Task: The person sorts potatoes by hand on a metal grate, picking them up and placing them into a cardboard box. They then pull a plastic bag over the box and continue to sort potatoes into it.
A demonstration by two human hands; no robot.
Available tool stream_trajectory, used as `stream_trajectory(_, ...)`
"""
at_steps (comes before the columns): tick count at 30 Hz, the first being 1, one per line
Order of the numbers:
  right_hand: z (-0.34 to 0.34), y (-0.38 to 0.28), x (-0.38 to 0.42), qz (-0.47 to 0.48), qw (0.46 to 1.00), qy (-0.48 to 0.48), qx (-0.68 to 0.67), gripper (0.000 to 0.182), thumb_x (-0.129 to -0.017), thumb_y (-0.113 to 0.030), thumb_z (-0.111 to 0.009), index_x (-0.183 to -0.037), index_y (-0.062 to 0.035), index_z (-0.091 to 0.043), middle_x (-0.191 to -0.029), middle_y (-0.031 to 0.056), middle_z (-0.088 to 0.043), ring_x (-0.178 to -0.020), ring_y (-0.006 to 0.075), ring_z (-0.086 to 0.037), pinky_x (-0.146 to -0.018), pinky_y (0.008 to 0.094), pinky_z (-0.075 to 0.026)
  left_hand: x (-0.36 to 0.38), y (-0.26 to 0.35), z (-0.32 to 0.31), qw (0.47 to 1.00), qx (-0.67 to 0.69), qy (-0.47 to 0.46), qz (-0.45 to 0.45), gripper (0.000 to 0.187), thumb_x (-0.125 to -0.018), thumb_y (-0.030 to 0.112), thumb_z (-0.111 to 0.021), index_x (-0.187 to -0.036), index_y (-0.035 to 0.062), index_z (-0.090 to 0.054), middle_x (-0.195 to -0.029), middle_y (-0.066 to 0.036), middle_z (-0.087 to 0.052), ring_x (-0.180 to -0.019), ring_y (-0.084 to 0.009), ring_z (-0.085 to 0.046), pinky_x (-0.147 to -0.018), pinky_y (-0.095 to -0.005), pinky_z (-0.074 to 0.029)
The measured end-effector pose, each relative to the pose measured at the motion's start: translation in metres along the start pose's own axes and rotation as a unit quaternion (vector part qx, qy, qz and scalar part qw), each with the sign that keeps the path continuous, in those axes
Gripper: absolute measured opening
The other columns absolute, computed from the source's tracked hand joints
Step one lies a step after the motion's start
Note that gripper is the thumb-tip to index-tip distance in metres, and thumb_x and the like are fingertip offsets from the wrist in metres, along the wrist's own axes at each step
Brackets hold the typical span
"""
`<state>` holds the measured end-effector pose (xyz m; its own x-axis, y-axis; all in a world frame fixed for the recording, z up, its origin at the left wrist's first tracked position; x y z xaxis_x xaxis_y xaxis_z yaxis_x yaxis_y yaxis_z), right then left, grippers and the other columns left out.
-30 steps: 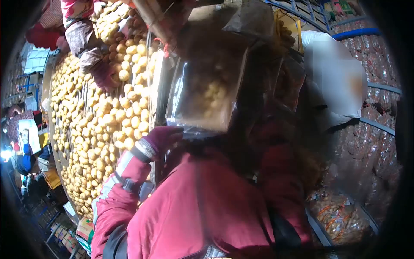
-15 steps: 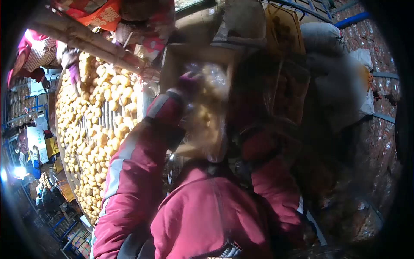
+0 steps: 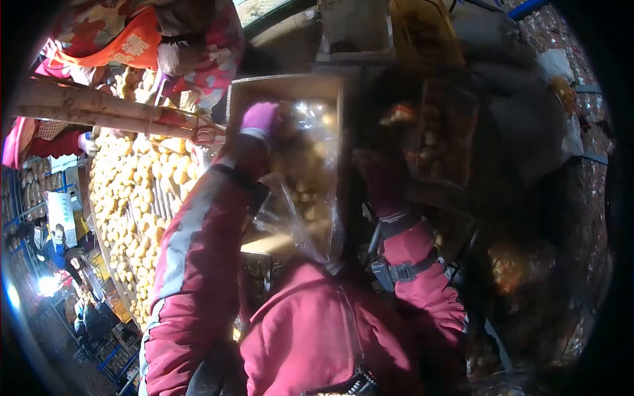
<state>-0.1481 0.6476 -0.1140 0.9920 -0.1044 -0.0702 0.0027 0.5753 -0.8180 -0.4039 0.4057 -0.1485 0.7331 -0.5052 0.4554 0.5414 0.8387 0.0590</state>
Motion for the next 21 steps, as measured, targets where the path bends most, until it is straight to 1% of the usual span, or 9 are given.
stream_trajectory(1, 0.001, 0.001, 0.002, -0.01, 0.999, 0.027, -0.035, 0.034, -0.098, -0.021, -0.055, -0.129, -0.0063, -0.061, -0.124, 0.0169, -0.065, -0.113, 0.0313, -0.063, -0.103, 0.0403, -0.047, 0.002, -0.007, 0.004, 0.998, -0.036, 0.042, -0.028, 0.037, -0.085, 0.023, -0.063, -0.12, 0.016, -0.068, -0.11, -0.016, -0.07, -0.101, -0.0369, -0.068, -0.086, -0.0471, -0.055)
stream_trajectory(3, 0.022, -0.029, -0.01, -0.009, 0.996, 0.066, -0.053, 0.041, -0.096, -0.026, -0.059, -0.131, -0.0053, -0.06, -0.126, 0.0178, -0.064, -0.113, 0.0317, -0.063, -0.103, 0.0396, -0.047, 0.012, -0.018, 0.015, 0.989, 0.09, 0.114, 0.025, 0.032, -0.086, 0.02, -0.061, -0.117, 0.0138, -0.068, -0.103, -0.017, -0.071, -0.098, -0.037, -0.068, -0.082, -0.0484, -0.054)
stream_trajectory(4, 0.043, -0.062, -0.027, 0.003, 0.996, 0.08, -0.035, 0.046, -0.094, -0.03, -0.062, -0.132, -0.0045, -0.059, -0.128, 0.0186, -0.063, -0.114, 0.0319, -0.062, -0.103, 0.0392, -0.047, 0.033, -0.006, 0.044, 0.982, 0.131, 0.136, -0.001, 0.032, -0.086, 0.019, -0.061, -0.116, 0.0134, -0.068, -0.102, -0.017, -0.071, -0.097, -0.037, -0.068, -0.081, -0.0484, -0.054)
stream_trajectory(6, 0.071, -0.13, -0.063, -0.07, 0.993, -0.008, -0.094, 0.061, -0.087, -0.029, -0.07, -0.139, -0.0013, -0.052, -0.136, 0.0196, -0.057, -0.125, 0.0334, -0.055, -0.109, 0.0406, -0.042, 0.074, 0.014, 0.093, 0.958, 0.215, 0.18, -0.052, 0.03, -0.086, 0.018, -0.06, -0.115, 0.0125, -0.067, -0.099, -0.016, -0.071, -0.096, -0.0371, -0.068, -0.08, -0.0484, -0.054)
stream_trajectory(10, 0.015, -0.15, -0.093, -0.002, 0.987, -0.024, -0.16, 0.078, -0.077, -0.026, -0.078, -0.143, 0.0036, -0.047, -0.14, 0.0258, -0.052, -0.13, 0.0363, -0.052, -0.112, 0.0411, -0.039, 0.089, 0.012, 0.109, 0.974, 0.099, 0.204, -0.004, 0.027, -0.089, 0.021, -0.063, -0.115, 0.0146, -0.069, -0.1, -0.014, -0.072, -0.094, -0.036, -0.069, -0.079, -0.0421, -0.056)
stream_trajectory(13, -0.045, -0.13, -0.106, 0.004, 1.0, -0.005, -0.017, 0.068, -0.08, -0.024, -0.071, -0.139, 0.0041, -0.049, -0.136, 0.0294, -0.052, -0.124, 0.0371, -0.055, -0.105, 0.0423, -0.044, 0.105, 0.016, 0.122, 0.964, 0.137, 0.224, -0.036, 0.025, -0.09, 0.022, -0.063, -0.113, 0.0152, -0.07, -0.098, -0.014, -0.072, -0.092, -0.036, -0.069, -0.078, -0.043, -0.056)
stream_trajectory(16, -0.087, -0.09, -0.118, -0.022, 0.995, 0.032, 0.089, 0.057, -0.081, -0.024, -0.069, -0.131, 0.0001, -0.053, -0.12, 0.0263, -0.062, -0.103, 0.039, -0.065, -0.09, 0.0459, -0.053, 0.103, 0.004, 0.108, 0.964, 0.139, 0.224, -0.03, 0.023, -0.09, 0.022, -0.064, -0.111, 0.0151, -0.07, -0.098, -0.014, -0.072, -0.091, -0.0344, -0.07, -0.077, -0.042, -0.056)
stream_trajectory(19, -0.097, -0.058, -0.134, -0.086, 0.959, -0.218, 0.158, 0.037, -0.081, -0.015, -0.065, -0.116, -0.0017, -0.061, -0.107, 0.0235, -0.067, -0.096, 0.0361, -0.067, -0.083, 0.0443, -0.055, 0.107, -0.002, 0.103, 0.945, 0.169, 0.273, -0.058, 0.023, -0.09, 0.02, -0.066, -0.113, 0.0148, -0.07, -0.099, -0.012, -0.073, -0.091, -0.0319, -0.071, -0.077, -0.0385, -0.057)
stream_trajectory(21, -0.07, -0.081, -0.139, 0.04, 0.96, -0.136, 0.24, 0.031, -0.083, -0.012, -0.063, -0.112, -0.0029, -0.063, -0.098, 0.0207, -0.069, -0.089, 0.0336, -0.068, -0.08, 0.0424, -0.056, 0.117, 0.002, 0.114, 0.952, 0.133, 0.273, -0.026, 0.025, -0.09, 0.016, -0.066, -0.114, 0.0131, -0.07, -0.1, -0.011, -0.073, -0.093, -0.0297, -0.071, -0.078, -0.0359, -0.057)
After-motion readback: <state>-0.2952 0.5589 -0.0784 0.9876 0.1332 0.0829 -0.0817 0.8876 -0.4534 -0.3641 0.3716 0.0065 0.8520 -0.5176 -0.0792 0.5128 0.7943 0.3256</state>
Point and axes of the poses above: each hand's wrist, its own x-axis away from the middle knuckle, its own z-axis out of the back of the hand, y = z × x, the point moved 3 cm from there along -x, towards the middle knuckle
